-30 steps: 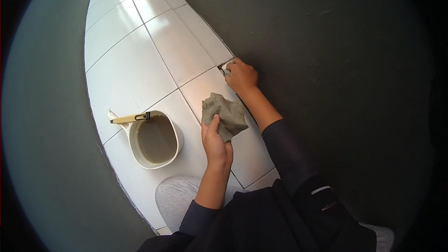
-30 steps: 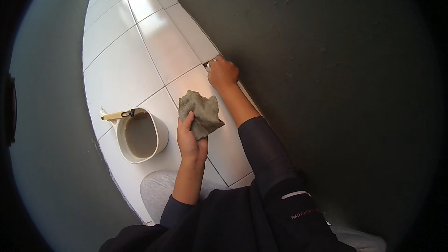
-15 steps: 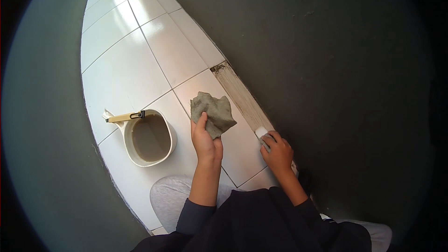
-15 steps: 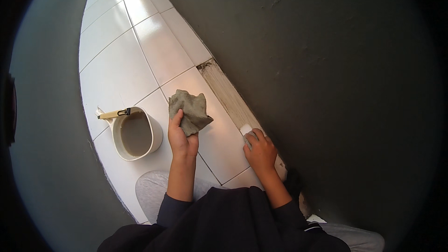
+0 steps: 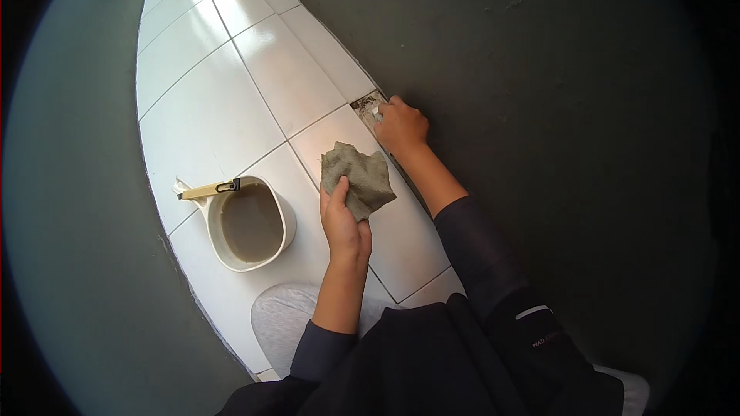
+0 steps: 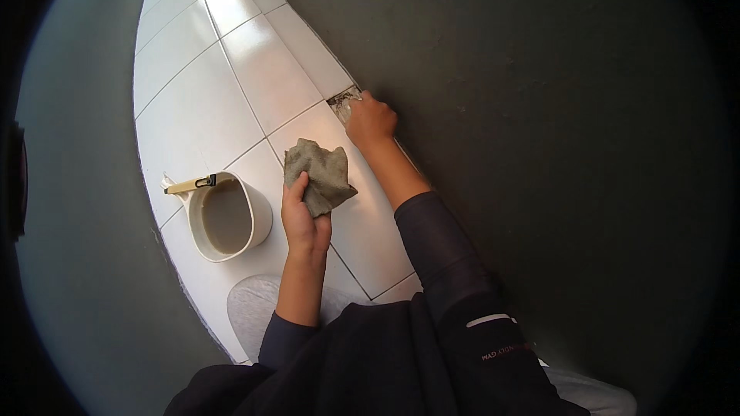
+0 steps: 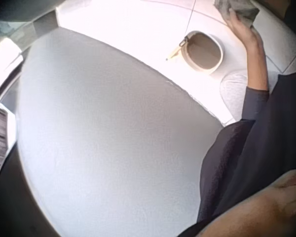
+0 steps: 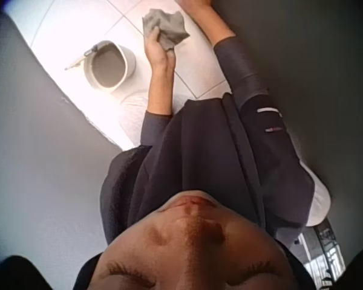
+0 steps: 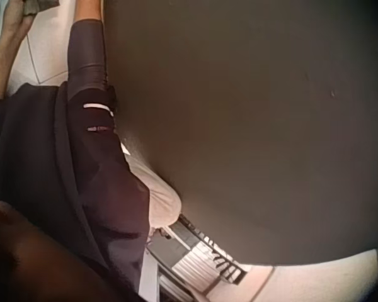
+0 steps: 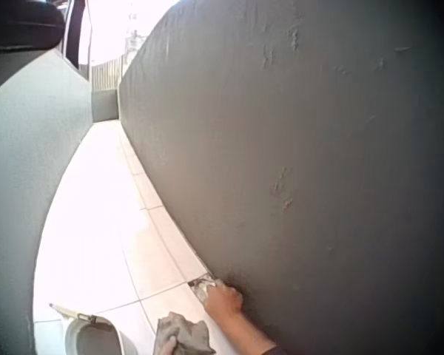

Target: The person uses a small tool to scrape grout from a gap between floor tiles, periodically cleaning the area with a cloth dipped in a bucket of water.

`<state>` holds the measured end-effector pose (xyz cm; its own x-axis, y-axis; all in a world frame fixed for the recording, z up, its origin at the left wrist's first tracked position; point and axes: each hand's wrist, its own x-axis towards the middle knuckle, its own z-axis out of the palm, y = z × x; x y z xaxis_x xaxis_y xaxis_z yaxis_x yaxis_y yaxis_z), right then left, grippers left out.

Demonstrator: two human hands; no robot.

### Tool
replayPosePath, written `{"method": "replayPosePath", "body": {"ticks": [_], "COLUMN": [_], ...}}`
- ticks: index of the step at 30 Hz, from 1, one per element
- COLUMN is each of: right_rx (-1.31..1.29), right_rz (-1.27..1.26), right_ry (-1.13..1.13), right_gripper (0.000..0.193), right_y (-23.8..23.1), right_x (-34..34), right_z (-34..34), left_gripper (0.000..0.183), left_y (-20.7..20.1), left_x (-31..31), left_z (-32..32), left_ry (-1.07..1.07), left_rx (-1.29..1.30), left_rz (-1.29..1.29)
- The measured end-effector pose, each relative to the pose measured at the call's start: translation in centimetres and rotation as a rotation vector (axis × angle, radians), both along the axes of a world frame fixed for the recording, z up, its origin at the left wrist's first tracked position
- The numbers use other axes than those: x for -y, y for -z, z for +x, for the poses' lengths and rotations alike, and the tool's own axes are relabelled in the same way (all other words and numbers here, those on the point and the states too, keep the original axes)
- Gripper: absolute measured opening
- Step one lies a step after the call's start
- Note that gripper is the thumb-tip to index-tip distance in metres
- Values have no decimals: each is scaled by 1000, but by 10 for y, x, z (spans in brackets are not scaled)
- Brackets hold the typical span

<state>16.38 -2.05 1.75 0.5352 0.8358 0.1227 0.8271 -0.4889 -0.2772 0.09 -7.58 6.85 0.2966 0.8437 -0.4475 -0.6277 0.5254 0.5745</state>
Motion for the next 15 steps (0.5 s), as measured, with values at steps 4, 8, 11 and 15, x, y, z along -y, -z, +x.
{"method": "replayPosePath", "body": {"ticks": [4, 8, 11, 15], "right_rx": [-66, -92, -91, -29], "right_rz": [-116, -114, -99, -47], "right_ry": [29, 105, 147, 135], "right_gripper": [23, 23, 24, 23], "right_y": [-6, -18, -18, -14], "right_x": [52, 166, 228, 225], "right_z": [-11, -26, -35, -36], "left_gripper": [40, 40, 40, 40], "left_y": [7, 6, 1, -2], "left_x": [-11, -12, -6, -1], "left_z": [-13, -14, -10, -6], "left_ry": [-34, -41, -18, 3], "left_rx": [-22, 12, 34, 44], "left_rz": [-5, -44, -62, -43]}}
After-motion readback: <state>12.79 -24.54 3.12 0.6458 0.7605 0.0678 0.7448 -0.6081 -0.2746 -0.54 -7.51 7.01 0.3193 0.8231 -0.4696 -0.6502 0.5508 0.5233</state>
